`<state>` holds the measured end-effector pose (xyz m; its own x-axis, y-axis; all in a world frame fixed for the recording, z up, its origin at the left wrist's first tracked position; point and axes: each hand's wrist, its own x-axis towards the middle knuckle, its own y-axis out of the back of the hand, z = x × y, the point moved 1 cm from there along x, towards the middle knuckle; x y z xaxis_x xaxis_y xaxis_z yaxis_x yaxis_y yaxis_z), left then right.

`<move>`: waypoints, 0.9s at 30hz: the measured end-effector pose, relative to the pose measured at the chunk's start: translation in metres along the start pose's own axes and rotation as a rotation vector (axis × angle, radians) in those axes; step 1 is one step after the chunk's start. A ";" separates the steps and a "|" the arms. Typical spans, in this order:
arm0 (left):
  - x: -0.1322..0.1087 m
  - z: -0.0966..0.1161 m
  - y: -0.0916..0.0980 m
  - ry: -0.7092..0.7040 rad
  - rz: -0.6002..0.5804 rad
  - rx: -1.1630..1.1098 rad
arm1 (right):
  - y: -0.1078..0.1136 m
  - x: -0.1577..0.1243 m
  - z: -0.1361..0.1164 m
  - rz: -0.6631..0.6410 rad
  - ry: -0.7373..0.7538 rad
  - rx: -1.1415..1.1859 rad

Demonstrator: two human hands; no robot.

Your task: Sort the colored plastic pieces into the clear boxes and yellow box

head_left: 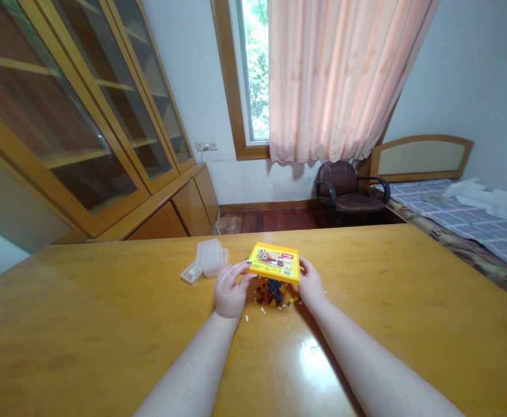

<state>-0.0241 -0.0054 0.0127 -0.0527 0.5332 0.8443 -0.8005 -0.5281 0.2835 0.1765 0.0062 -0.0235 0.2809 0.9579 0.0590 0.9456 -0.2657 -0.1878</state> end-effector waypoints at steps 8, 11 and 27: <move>-0.002 -0.005 -0.001 0.123 -0.021 0.034 | 0.001 -0.001 -0.006 0.028 -0.006 -0.050; -0.002 -0.004 -0.001 0.129 -0.023 0.040 | 0.002 -0.001 -0.008 0.032 0.001 -0.057; -0.007 -0.010 -0.002 0.138 0.001 -0.114 | 0.008 0.000 -0.008 -0.031 0.198 -0.166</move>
<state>-0.0281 -0.0019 0.0018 -0.1286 0.6224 0.7721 -0.8623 -0.4548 0.2230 0.1853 0.0036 -0.0171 0.2629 0.9304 0.2555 0.9636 -0.2667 -0.0206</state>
